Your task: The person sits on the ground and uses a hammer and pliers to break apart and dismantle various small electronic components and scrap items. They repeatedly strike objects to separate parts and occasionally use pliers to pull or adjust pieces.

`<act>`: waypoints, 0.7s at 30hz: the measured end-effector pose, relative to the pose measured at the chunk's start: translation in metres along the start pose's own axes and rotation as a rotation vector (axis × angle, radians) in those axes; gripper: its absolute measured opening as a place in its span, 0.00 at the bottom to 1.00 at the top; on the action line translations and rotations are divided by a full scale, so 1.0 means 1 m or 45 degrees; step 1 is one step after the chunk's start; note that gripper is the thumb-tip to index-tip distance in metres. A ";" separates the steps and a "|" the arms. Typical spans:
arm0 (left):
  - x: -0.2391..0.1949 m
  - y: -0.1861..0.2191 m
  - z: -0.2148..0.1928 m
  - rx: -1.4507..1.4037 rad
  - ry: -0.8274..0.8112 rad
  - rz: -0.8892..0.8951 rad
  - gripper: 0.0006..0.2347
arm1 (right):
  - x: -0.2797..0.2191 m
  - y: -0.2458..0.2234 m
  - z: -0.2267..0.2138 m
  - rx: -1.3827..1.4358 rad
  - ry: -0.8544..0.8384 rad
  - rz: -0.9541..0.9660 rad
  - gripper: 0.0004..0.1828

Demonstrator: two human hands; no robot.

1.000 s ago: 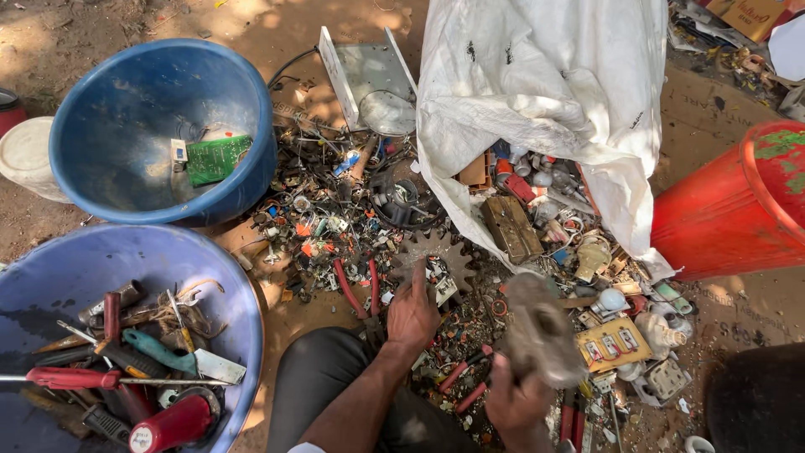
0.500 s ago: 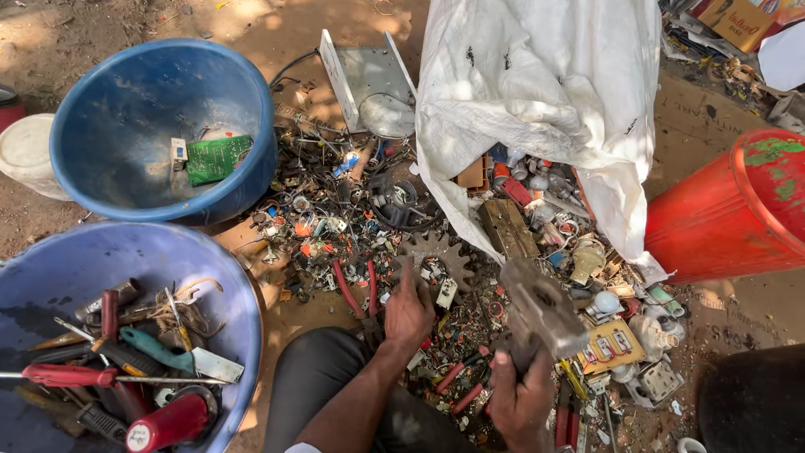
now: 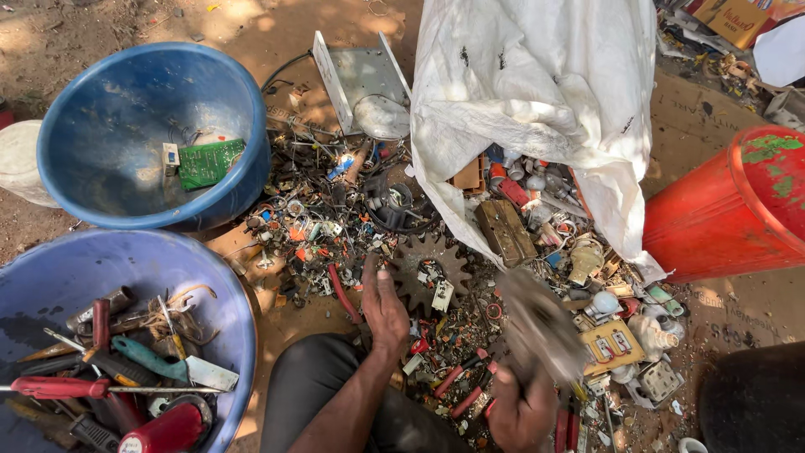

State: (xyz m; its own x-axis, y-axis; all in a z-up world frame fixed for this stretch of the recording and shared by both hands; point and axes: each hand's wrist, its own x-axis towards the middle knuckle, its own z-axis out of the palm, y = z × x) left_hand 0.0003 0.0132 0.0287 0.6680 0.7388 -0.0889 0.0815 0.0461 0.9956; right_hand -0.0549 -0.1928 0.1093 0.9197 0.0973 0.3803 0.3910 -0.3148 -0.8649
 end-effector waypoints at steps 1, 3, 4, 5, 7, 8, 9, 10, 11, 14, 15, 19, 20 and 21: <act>0.002 -0.001 0.000 -0.021 0.037 -0.022 0.32 | 0.000 0.006 0.001 -0.059 -0.013 -0.084 0.25; 0.007 -0.005 0.000 -0.061 0.092 0.004 0.32 | 0.004 0.025 0.008 -0.176 -0.032 -0.254 0.16; 0.009 -0.007 0.000 -0.081 0.118 0.021 0.32 | 0.006 0.035 0.018 -0.355 -0.279 0.063 0.20; 0.009 -0.010 0.002 -0.156 0.112 -0.026 0.32 | 0.008 0.046 0.027 -0.534 -0.517 0.383 0.25; 0.015 -0.015 0.006 -0.310 0.114 -0.114 0.32 | 0.016 0.058 0.032 -0.759 -0.792 0.760 0.31; 0.026 -0.017 0.010 -0.314 0.097 -0.099 0.32 | 0.023 0.063 0.032 -0.809 -0.834 0.810 0.30; 0.021 -0.024 0.003 -0.295 0.097 -0.121 0.32 | 0.013 0.062 0.028 -0.862 -0.914 0.888 0.30; 0.013 -0.031 -0.005 -0.277 0.098 -0.143 0.32 | 0.002 0.060 0.027 -0.774 -0.869 0.787 0.28; 0.013 -0.032 -0.004 -0.202 0.097 -0.190 0.31 | 0.005 0.060 0.029 -0.688 -0.788 0.672 0.26; 0.019 -0.032 0.003 -0.042 0.082 -0.268 0.31 | 0.014 0.046 0.028 -0.418 -0.612 0.696 0.28; 0.018 -0.036 0.001 -0.011 0.068 -0.274 0.31 | 0.007 0.038 0.026 -0.325 -0.577 0.787 0.30; 0.018 -0.047 0.003 -0.001 0.007 -0.299 0.33 | 0.011 0.002 0.007 -0.160 -0.100 0.015 0.19; 0.016 -0.047 0.004 -0.038 0.013 -0.278 0.33 | 0.006 -0.010 0.001 -0.062 0.011 -0.068 0.20; 0.015 -0.045 0.005 -0.079 0.019 -0.250 0.33 | 0.007 -0.016 -0.001 0.038 0.125 -0.159 0.20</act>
State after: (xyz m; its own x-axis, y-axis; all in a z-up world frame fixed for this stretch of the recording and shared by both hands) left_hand 0.0104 0.0193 -0.0176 0.6324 0.7216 -0.2818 0.1632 0.2315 0.9591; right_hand -0.0551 -0.1881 0.1259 0.8565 0.0411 0.5145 0.5045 -0.2774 -0.8176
